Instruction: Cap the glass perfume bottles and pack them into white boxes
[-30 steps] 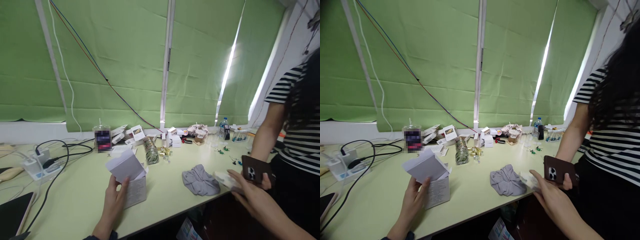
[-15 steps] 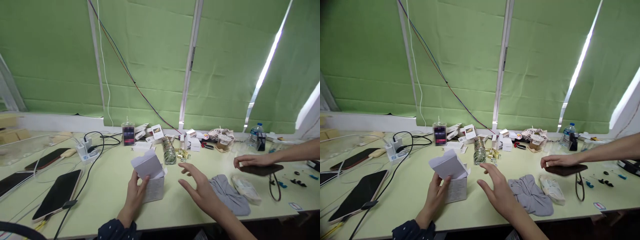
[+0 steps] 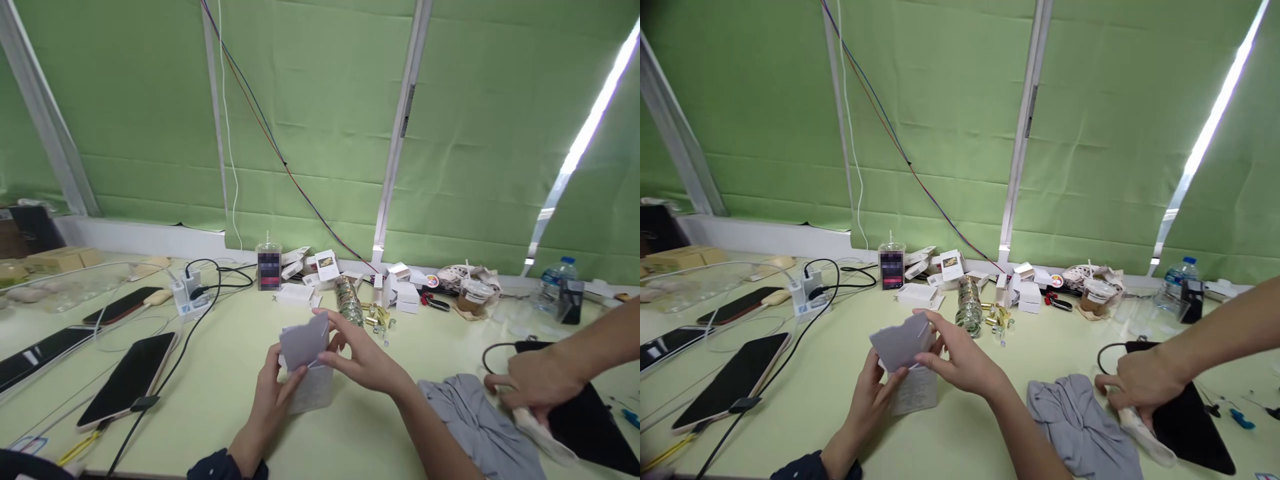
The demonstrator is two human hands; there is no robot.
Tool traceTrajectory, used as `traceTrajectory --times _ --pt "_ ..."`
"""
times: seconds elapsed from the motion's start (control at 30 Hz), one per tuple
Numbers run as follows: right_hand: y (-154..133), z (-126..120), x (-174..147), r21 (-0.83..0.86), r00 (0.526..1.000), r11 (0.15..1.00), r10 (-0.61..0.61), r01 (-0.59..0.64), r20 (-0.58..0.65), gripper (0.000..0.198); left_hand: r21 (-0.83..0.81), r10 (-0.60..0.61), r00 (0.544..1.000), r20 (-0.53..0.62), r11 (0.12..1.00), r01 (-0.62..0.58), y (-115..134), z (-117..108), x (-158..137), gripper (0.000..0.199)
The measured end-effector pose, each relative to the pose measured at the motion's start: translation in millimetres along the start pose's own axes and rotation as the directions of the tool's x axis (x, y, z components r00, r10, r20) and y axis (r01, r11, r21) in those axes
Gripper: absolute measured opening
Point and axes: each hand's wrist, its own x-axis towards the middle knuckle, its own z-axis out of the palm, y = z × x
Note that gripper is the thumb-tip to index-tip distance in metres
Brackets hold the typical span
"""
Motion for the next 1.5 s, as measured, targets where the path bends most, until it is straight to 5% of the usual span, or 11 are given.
traceTrajectory --times 0.23,0.4,0.63,0.8,1.0,1.3,1.5 --pt "20.4 4.6 -5.2 -0.106 0.993 0.994 -0.029 0.017 -0.112 0.038 0.069 -0.005 1.000 0.001 0.998 0.005 2.7 -1.3 0.3 0.040" --pt "32.4 7.5 -7.7 -0.132 0.993 0.990 -0.071 0.058 -0.094 0.040 0.047 0.103 0.995 -0.019 0.994 -0.102 -9.3 -0.3 -4.1 0.056" --pt "41.1 13.0 -10.2 -0.055 0.982 0.993 -0.116 0.109 -0.149 0.038 0.055 0.342 0.938 0.053 0.937 -0.345 -4.3 -1.9 0.4 0.027" --pt "43.0 16.4 -11.3 -0.097 0.987 0.993 -0.082 0.069 -0.139 0.014 0.087 0.326 0.943 0.062 0.940 -0.330 7.7 -2.9 3.2 0.014" --pt "50.5 23.6 -10.6 -0.229 0.987 0.968 -0.127 0.101 -0.102 0.007 0.104 0.276 0.961 0.038 0.955 -0.278 10.0 -2.2 0.7 0.024" --pt "59.6 23.9 -9.4 -0.290 0.922 0.917 -0.336 0.274 -0.193 0.015 0.052 0.196 0.980 -0.032 0.980 -0.194 4.8 -2.7 3.2 0.033" --pt "57.0 23.0 -8.1 -0.281 0.923 0.917 -0.341 0.284 -0.180 0.010 -0.081 0.090 0.996 0.001 0.993 -0.090 11.7 -6.3 3.0 0.038"
